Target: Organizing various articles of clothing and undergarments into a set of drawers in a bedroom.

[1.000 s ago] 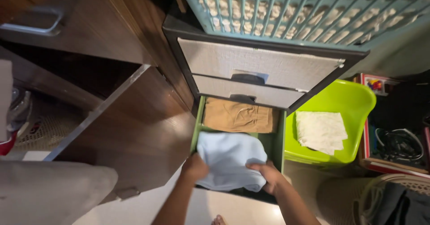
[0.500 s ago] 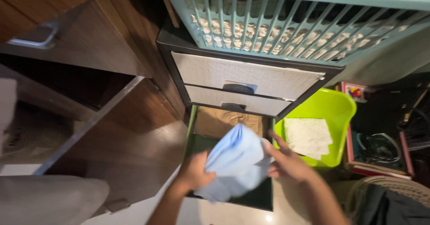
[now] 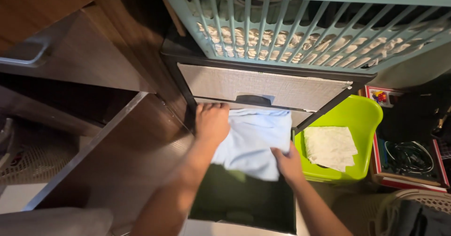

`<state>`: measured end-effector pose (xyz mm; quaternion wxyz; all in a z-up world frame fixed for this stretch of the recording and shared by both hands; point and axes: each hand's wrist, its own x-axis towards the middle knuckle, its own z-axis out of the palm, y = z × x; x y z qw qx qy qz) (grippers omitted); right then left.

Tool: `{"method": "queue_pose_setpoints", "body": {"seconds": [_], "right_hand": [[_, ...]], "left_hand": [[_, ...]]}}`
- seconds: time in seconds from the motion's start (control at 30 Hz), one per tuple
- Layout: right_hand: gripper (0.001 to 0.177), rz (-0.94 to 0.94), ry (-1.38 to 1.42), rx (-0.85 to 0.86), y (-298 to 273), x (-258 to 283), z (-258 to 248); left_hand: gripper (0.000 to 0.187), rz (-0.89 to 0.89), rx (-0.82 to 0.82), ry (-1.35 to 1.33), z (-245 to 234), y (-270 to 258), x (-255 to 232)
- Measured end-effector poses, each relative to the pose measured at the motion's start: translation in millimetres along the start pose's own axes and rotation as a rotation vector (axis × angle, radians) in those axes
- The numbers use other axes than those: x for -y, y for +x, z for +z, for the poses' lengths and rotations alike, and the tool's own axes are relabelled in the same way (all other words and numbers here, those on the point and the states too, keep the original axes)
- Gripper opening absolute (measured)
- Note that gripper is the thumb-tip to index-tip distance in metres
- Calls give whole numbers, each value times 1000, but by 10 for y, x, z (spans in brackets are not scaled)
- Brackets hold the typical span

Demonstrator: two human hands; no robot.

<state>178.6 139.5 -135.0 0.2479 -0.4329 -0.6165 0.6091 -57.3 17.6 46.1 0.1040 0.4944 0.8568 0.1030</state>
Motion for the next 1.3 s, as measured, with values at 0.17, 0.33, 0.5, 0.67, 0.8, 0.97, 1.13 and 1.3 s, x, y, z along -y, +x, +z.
{"method": "queue_pose_setpoints", "body": {"seconds": [0.17, 0.33, 0.5, 0.67, 0.8, 0.97, 1.13, 1.3], "right_hand": [[43, 91, -381, -338, 186, -27, 293], [44, -934, -643, -607, -266, 206, 428], [62, -895, -1131, 116, 66, 68, 283], [88, -465, -1246, 363, 321, 221, 399], [63, -344, -1009, 316, 698, -7, 355], [54, -362, -977, 169, 1100, -53, 476], [64, -503, -937, -12, 1275, 208, 606], [59, -336, -865, 97, 1829, -80, 429]], "left_hand": [[7, 134, -618, 50, 1404, -280, 5], [48, 46, -713, -90, 1339, -379, -290], [52, 54, -614, -63, 1948, -190, 15], [38, 87, -354, -86, 2032, 123, 167], [30, 175, -520, -24, 2106, 445, 297], [58, -96, -31, -77, 1913, 977, 144], [67, 47, -388, 9, 2232, 1291, 296], [63, -160, -173, -141, 1715, 1498, 23]]}}
